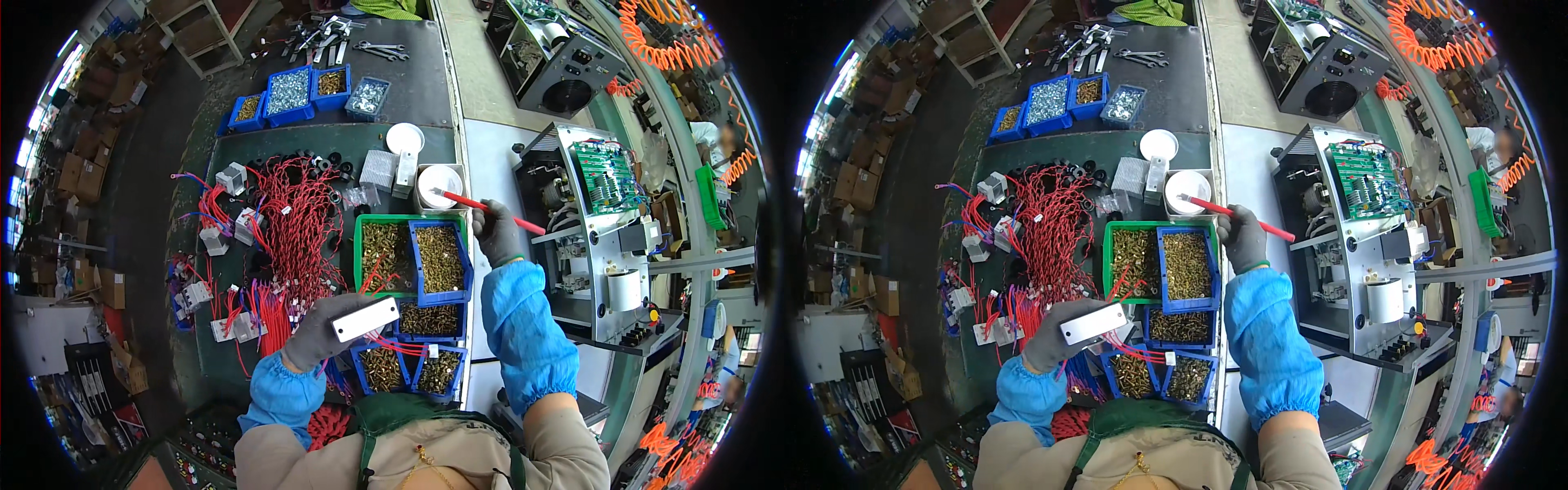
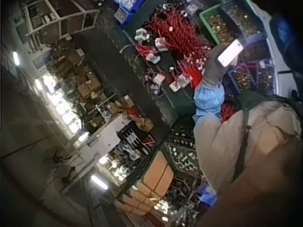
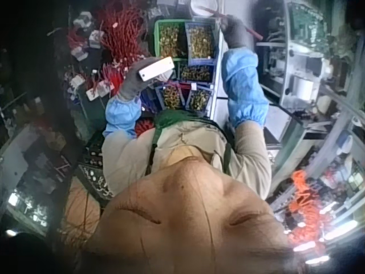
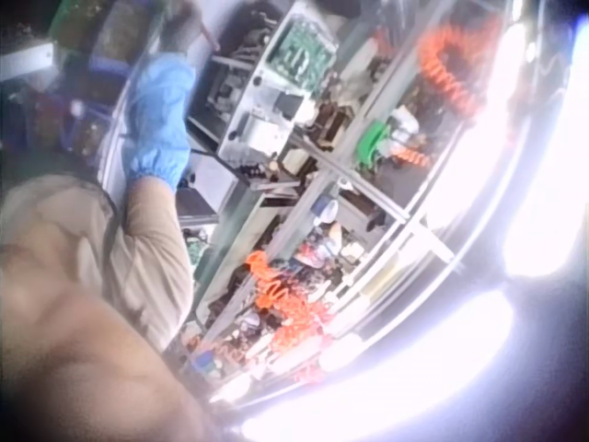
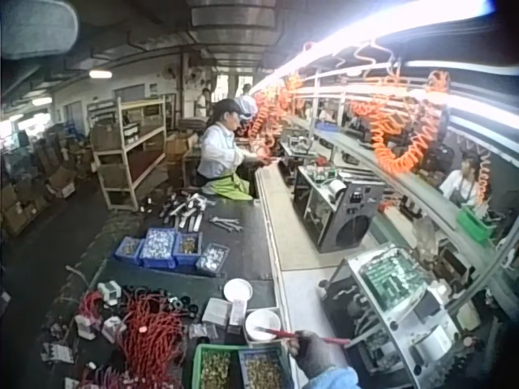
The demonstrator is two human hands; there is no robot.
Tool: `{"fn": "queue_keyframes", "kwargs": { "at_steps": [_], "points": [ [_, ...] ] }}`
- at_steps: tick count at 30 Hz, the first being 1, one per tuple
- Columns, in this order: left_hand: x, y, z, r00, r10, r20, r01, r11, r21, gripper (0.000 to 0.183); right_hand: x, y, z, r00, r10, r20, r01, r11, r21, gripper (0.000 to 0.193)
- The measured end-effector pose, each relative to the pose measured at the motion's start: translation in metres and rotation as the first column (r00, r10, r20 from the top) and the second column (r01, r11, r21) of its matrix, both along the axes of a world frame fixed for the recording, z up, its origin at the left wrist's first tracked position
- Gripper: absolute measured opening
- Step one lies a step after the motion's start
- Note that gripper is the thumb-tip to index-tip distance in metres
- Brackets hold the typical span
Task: The person assembles an electronic device on a factory workbench. They use a pneumatic screwdriver to secure components, a red-handled tool to strip wire ends, and a wrench to tighten connections. The person handles various colored wires and circuit boards throughout the process.
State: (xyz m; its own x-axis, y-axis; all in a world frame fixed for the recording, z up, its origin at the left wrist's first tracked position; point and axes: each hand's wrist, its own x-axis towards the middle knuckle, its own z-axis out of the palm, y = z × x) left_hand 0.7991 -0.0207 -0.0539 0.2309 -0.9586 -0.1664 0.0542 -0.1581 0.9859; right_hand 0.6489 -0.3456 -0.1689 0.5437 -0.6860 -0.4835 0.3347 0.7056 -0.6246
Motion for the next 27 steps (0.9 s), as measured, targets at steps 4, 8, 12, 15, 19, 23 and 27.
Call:
{"fn": "queue_keyframes", "kwargs": {
  "at_steps": [4,8,12,15,19,23,27],
  "points": [
    [-0.006,-0.007,-0.016,0.999,-0.003,0.041,0.008,0.991,-0.136,0.037,-0.015,0.013,0.006,0.993,-0.120,0.007,0.119,0.987,0.113,0.022],
    [-0.007,-0.006,-0.011,0.997,0.018,-0.074,-0.017,1.000,0.014,0.032,-0.040,0.021,0.018,0.983,-0.151,0.100,0.124,0.964,0.234,0.024],
    [-0.007,-0.012,-0.017,0.989,0.053,0.137,-0.038,0.993,-0.109,0.035,-0.076,0.032,0.059,0.900,0.020,0.434,-0.106,0.979,0.175,0.027],
    [-0.009,-0.015,-0.018,0.990,0.013,0.141,-0.012,1.000,-0.013,0.038,-0.087,0.056,0.105,0.883,0.205,0.423,-0.129,0.971,-0.200,0.027],
    [-0.014,-0.018,-0.017,0.948,-0.029,0.317,0.054,0.996,-0.071,0.038,-0.090,0.084,0.173,0.917,0.399,-0.009,-0.316,0.711,-0.629,0.039],
    [-0.022,-0.027,-0.015,0.933,0.002,0.359,0.063,0.983,-0.170,0.034,-0.087,0.099,0.204,0.846,0.492,-0.206,-0.478,0.528,-0.702,0.039],
    [-0.024,-0.028,-0.022,0.912,0.001,0.409,0.078,0.981,-0.176,0.034,-0.075,0.108,0.217,0.809,0.476,-0.345,-0.542,0.375,-0.752,0.034]
  ]
}}
